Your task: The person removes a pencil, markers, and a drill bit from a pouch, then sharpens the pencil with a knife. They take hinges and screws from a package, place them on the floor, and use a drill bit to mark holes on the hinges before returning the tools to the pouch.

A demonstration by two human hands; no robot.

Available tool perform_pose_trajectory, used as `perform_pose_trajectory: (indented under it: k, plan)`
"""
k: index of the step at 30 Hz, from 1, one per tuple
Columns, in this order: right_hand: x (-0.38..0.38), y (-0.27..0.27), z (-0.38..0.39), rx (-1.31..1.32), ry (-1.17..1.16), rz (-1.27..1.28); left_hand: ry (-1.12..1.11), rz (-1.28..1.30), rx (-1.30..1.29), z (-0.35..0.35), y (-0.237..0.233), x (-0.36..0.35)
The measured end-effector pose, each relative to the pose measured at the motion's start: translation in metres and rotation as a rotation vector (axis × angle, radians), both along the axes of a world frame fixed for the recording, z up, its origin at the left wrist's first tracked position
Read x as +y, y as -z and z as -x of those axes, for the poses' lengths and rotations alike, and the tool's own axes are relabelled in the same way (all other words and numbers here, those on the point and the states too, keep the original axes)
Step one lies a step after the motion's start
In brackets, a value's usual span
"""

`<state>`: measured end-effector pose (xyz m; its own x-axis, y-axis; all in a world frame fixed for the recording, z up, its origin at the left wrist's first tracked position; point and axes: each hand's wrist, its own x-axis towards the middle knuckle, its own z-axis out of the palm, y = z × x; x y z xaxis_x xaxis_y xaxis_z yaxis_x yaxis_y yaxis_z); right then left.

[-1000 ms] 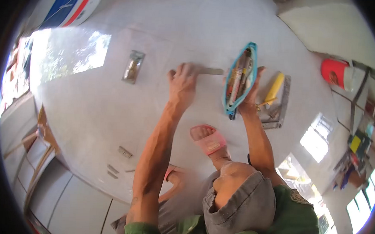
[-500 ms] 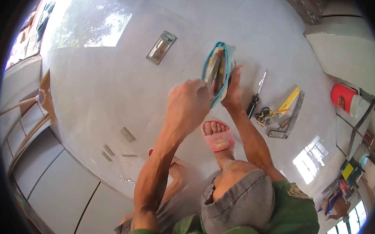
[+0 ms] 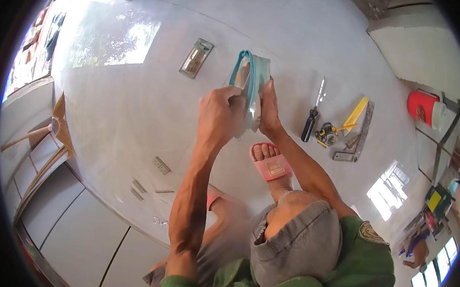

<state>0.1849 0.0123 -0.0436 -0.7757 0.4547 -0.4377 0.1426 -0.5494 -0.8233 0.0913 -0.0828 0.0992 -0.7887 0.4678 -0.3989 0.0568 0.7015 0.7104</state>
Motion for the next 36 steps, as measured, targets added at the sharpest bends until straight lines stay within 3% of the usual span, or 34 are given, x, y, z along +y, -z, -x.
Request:
perform_pose_trajectory:
  k: [4, 9, 11, 12, 15, 18, 19, 21, 25, 26, 30, 33, 36]
  plan:
    - [0.004, 0.001, 0.006, 0.062, 0.034, 0.159, 0.153, 0.059, 0.289, 0.004, 0.031, 0.012]
    - [0.014, 0.009, -0.002, -0.067, -0.065, 0.220, 0.187, 0.050, -0.061, 0.033, 0.038, 0.003]
    - [0.002, 0.002, -0.001, -0.081, -0.033, 0.022, 0.076, 0.021, -0.181, 0.023, 0.034, 0.005]
    - [0.001, -0.001, 0.004, -0.079, -0.016, -0.085, 0.116, 0.067, 0.039, 0.014, 0.035, 0.009]
    - [0.000, 0.000, 0.003, -0.049, -0.057, -0.155, 0.041, 0.078, -0.010, 0.008, 0.038, 0.008]
    - [0.000, -0.005, 0.004, -0.020, -0.013, 0.096, 0.089, 0.081, 0.189, 0.000, 0.055, 0.000]
    - [0.001, -0.007, 0.004, 0.002, -0.064, 0.034, 0.092, 0.067, 0.256, -0.002, 0.060, 0.000]
    - [0.000, -0.009, -0.002, 0.033, -0.167, -0.086, 0.084, 0.109, 0.085, 0.019, 0.069, -0.015]
    - [0.000, -0.022, -0.004, 0.073, -0.206, 0.142, -0.019, 0.060, -0.207, 0.019, 0.067, -0.020]
    - [-0.001, -0.017, -0.008, 0.060, -0.182, 0.141, -0.004, 0.162, -0.176, 0.011, 0.061, -0.017]
    - [-0.001, 0.002, -0.018, 0.161, -0.216, 0.009, -0.094, 0.127, -0.081, -0.010, 0.067, -0.018]
    - [-0.009, -0.013, -0.016, 0.028, -0.126, 0.153, -0.132, 0.065, 0.201, -0.024, 0.054, -0.022]
    - [-0.012, -0.009, -0.012, 0.053, -0.111, 0.319, 0.007, -0.022, 0.340, -0.050, 0.037, -0.024]
